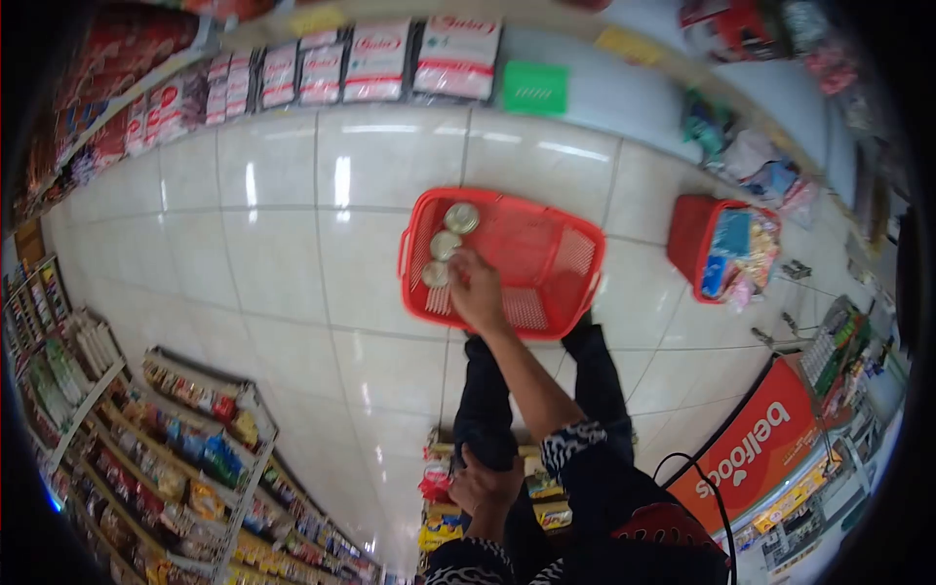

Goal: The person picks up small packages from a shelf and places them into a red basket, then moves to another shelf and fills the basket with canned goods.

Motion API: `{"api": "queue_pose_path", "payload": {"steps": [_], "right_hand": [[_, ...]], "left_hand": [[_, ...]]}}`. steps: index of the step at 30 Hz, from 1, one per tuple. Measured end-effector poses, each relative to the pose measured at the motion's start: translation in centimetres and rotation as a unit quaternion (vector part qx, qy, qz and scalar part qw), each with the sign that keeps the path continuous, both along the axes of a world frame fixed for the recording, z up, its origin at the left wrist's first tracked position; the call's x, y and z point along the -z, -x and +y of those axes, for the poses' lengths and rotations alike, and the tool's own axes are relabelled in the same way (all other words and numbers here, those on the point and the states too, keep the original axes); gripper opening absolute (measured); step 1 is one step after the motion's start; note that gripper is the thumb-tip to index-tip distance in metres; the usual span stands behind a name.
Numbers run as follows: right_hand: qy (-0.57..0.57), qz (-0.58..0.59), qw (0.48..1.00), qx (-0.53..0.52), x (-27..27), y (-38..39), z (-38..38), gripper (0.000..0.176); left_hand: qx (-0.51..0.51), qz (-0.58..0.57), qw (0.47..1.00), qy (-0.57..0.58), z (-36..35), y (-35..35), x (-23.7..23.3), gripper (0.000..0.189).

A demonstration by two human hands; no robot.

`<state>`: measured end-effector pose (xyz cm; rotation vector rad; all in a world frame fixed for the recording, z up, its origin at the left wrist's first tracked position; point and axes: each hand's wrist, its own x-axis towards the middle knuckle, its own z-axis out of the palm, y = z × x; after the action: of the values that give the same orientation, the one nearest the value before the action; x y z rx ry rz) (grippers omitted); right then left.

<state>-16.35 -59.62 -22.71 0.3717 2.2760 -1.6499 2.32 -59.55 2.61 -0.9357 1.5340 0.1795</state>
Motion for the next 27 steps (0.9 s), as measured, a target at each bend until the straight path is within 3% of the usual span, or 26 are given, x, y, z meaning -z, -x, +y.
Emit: {"api": "queue_pose_path", "payload": {"steps": [2, 6, 9, 12, 14, 18, 20, 21, 23, 24, 26, 27], "right_hand": [[0.005, 0.124, 0.992, 0.005, -6.4, 4.8, 2.0, 0.022], [-0.107, 0.338, 0.934, 0.043, -18.0, 15.5, 8.2, 0.025], [-0.309, 0.511, 0.798, 0.080, -25.1, 24.7, 14.0, 0.033], [-0.468, 0.536, 0.693, 0.116, -30.2, 33.7, 18.5, 0.043], [-0.528, 0.469, 0.706, 0.053, -31.4, 37.7, 20.7, 0.055], [-0.542, 0.400, 0.739, -0.030, -31.3, 39.7, 19.1, 0.052], [-0.595, 0.221, 0.771, -0.050, -31.8, 39.8, 18.4, 0.063], [-0.595, 0.221, 0.772, -0.048, -31.4, 40.0, 18.5, 0.063], [-0.665, 0.272, 0.696, -0.007, -30.0, 40.7, 18.7, 0.065], [-0.665, 0.270, 0.697, -0.008, -29.8, 41.0, 19.1, 0.065], [-0.610, 0.252, 0.750, -0.045, -30.2, 41.0, 19.4, 0.042], [-0.611, 0.251, 0.750, -0.047, -30.7, 40.9, 19.0, 0.042]], "left_hand": [[0.008, 0.024, 0.999, 0.023, 0.4, 0.0, 0.0, 0.115], [0.004, 0.018, 1.000, 0.023, 0.8, 0.5, 0.4, 0.112], [0.003, 0.023, 0.999, 0.023, 1.0, 1.2, 0.1, 0.110], [0.006, 0.016, 1.000, 0.025, 1.2, 1.5, -0.1, 0.111], [0.007, 0.018, 0.999, 0.025, 1.4, 1.6, -0.1, 0.111], [0.010, 0.026, 0.999, 0.024, 1.5, 2.0, -0.2, 0.113], [0.012, 0.029, 0.999, 0.025, 1.4, 2.1, -0.4, 0.113], [0.014, 0.033, 0.999, 0.022, 1.4, 2.2, -0.5, 0.113], [0.015, 0.033, 0.999, 0.020, 1.3, 1.9, -0.6, 0.113], [0.020, 0.044, 0.999, 0.023, 1.3, 1.6, -0.5, 0.113], [0.024, 0.053, 0.998, 0.025, 1.3, 0.9, -0.3, 0.113], [0.023, 0.058, 0.998, 0.026, 1.2, 0.3, 0.0, 0.113]]}}
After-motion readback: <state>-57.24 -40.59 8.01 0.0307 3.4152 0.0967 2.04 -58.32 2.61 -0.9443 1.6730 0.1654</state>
